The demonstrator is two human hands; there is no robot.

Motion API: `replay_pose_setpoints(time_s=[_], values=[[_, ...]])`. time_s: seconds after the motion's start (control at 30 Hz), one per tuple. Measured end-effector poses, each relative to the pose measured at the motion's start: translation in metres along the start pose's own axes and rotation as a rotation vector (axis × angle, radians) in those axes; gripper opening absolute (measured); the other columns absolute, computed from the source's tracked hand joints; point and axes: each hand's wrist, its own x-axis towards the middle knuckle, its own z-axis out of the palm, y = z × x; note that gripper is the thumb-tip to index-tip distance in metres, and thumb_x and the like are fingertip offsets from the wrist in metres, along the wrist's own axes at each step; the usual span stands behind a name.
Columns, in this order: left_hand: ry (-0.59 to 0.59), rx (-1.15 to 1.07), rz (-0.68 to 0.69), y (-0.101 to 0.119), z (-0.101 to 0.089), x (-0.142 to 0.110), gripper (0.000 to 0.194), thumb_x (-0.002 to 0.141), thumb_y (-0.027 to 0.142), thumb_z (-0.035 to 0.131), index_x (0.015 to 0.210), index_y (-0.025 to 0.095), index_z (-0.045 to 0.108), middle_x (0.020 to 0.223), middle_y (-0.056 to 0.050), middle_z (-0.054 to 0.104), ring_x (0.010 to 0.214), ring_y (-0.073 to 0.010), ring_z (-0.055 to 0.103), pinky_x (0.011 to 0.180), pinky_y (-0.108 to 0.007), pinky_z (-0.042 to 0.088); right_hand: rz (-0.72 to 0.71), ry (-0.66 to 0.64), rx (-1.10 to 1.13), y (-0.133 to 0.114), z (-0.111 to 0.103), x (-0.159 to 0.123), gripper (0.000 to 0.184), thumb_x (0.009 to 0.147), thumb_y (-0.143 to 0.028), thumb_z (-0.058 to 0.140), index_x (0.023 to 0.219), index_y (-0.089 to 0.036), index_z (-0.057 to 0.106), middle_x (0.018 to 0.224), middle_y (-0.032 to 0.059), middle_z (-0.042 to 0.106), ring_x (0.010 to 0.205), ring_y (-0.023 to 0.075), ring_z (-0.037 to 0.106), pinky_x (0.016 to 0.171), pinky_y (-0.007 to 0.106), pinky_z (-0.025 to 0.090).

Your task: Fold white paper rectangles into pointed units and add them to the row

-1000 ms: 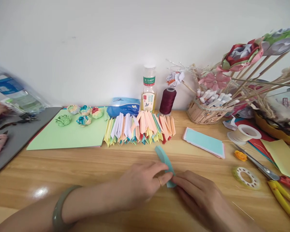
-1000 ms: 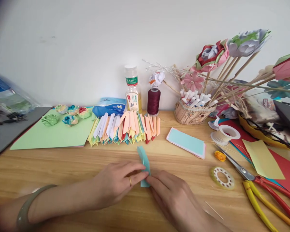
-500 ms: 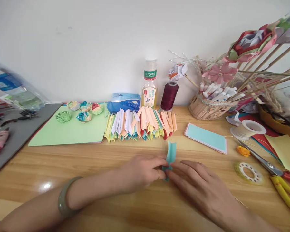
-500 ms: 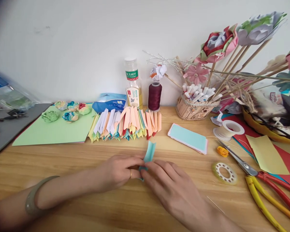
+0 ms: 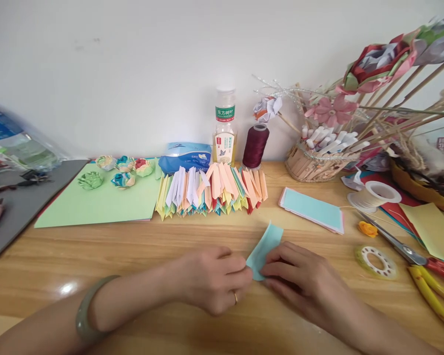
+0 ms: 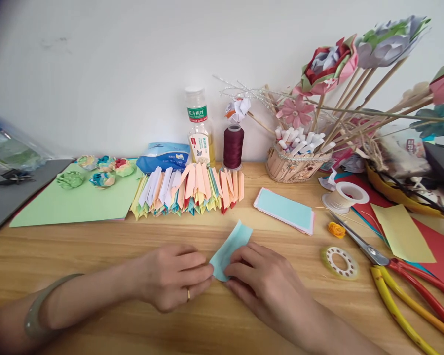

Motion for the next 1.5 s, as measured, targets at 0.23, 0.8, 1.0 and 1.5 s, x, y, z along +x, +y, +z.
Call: replay_pose_setpoints(time_s=[0.23, 0.8, 1.0, 1.5], values=[[0.004, -0.017, 0.048, 0.005, 0.000, 0.000, 0.026, 0.085, 0.008, 0.041, 0.069, 0.013, 0.060, 0.078, -0.006, 0.065, 0.066, -0.0133, 0.053, 0.055, -0.027, 0.045, 0.116, 0.064, 0.064, 0.000, 0.006, 0.003, 0.012, 0.087, -0.016, 0.050, 0.079, -0.020, 0.058, 0.080, 0.0032, 0.058, 0.073, 0.0150, 0.056, 0.063, 0.027, 0.044], [0.036, 0.187, -0.061, 0.008, -0.001, -0.001, 0.021, 0.085, 0.009, 0.043, 0.082, 0.007, 0.063, 0.062, -0.003, 0.056, 0.056, -0.0141, 0.049, 0.042, -0.027, 0.033, 0.210, 0.008, -0.021, -0.003, 0.004, 0.011, 0.015, 0.088, -0.017, 0.045, 0.075, -0.019, 0.054, 0.074, 0.0022, 0.057, 0.066, 0.0151, 0.054, 0.058, 0.026, 0.040], [0.007, 0.193, -0.026, 0.007, -0.003, 0.000, 0.018, 0.087, 0.012, 0.048, 0.096, 0.006, 0.061, 0.060, -0.001, 0.052, 0.054, -0.0127, 0.045, 0.041, -0.026, 0.027, 0.212, 0.008, -0.076, -0.003, 0.005, 0.014, 0.016, 0.086, -0.016, 0.045, 0.073, -0.019, 0.053, 0.071, 0.0018, 0.057, 0.062, 0.0144, 0.053, 0.055, 0.025, 0.037], [-0.089, 0.218, -0.053, 0.006, 0.001, 0.000, 0.013, 0.087, 0.012, 0.047, 0.088, 0.007, 0.060, 0.065, -0.003, 0.052, 0.060, -0.0146, 0.047, 0.044, -0.027, 0.028, 0.227, 0.016, -0.141, -0.003, 0.007, 0.019, 0.016, 0.084, -0.015, 0.047, 0.070, -0.020, 0.052, 0.068, 0.0000, 0.056, 0.054, 0.0122, 0.049, 0.051, 0.024, 0.033]])
